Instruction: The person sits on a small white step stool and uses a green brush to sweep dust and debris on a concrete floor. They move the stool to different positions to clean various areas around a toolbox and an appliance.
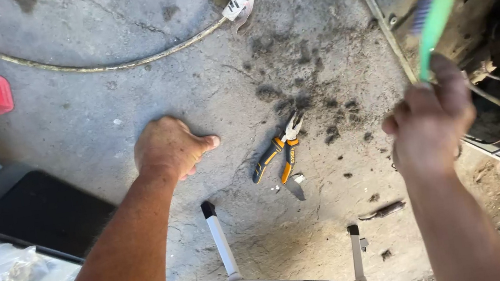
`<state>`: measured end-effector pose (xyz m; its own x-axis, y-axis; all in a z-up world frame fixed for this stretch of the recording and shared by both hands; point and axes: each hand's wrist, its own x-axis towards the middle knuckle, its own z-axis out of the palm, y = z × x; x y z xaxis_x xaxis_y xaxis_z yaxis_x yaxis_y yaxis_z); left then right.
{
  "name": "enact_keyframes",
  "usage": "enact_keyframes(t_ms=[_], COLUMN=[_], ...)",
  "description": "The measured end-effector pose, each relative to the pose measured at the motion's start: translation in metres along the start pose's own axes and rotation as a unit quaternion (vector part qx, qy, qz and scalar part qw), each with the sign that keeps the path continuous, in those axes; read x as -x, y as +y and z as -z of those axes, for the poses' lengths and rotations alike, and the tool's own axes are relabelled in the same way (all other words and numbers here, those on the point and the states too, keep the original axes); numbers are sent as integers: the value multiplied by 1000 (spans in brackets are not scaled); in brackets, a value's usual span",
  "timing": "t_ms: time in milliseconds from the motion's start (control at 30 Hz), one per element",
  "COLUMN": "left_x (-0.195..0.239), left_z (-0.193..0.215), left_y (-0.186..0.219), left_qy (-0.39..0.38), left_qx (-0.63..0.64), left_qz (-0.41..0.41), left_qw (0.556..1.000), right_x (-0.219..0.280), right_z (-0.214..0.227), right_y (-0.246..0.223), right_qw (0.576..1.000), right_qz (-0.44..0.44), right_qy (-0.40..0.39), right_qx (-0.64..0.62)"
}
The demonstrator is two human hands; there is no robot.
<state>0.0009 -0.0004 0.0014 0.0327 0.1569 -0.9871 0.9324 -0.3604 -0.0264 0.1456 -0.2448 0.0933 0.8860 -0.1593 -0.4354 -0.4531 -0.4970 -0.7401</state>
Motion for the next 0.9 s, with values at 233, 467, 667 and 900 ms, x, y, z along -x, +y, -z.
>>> enact_keyframes(t_ms=[233, 467, 667, 900], left_x=[17, 15, 14, 13], left_z=[8, 6, 4, 2], left_y=[-5, -2, -3, -6], left_qy=[13, 19, 21, 20], left_qx=[101, 107, 105, 104], left_qz=[-57, -62, -65, -63], left_qw=[993, 992, 992, 992], right_x=[39, 51, -3, 52], right_z=[23, 14, 33, 55], right_y=[44, 59, 64, 104], right_qw=[993, 989, 982, 996], right_qz=[-91, -16, 154, -68], right_qy=[-59, -112, -52, 35], right_qx=[-41, 91, 97, 40])
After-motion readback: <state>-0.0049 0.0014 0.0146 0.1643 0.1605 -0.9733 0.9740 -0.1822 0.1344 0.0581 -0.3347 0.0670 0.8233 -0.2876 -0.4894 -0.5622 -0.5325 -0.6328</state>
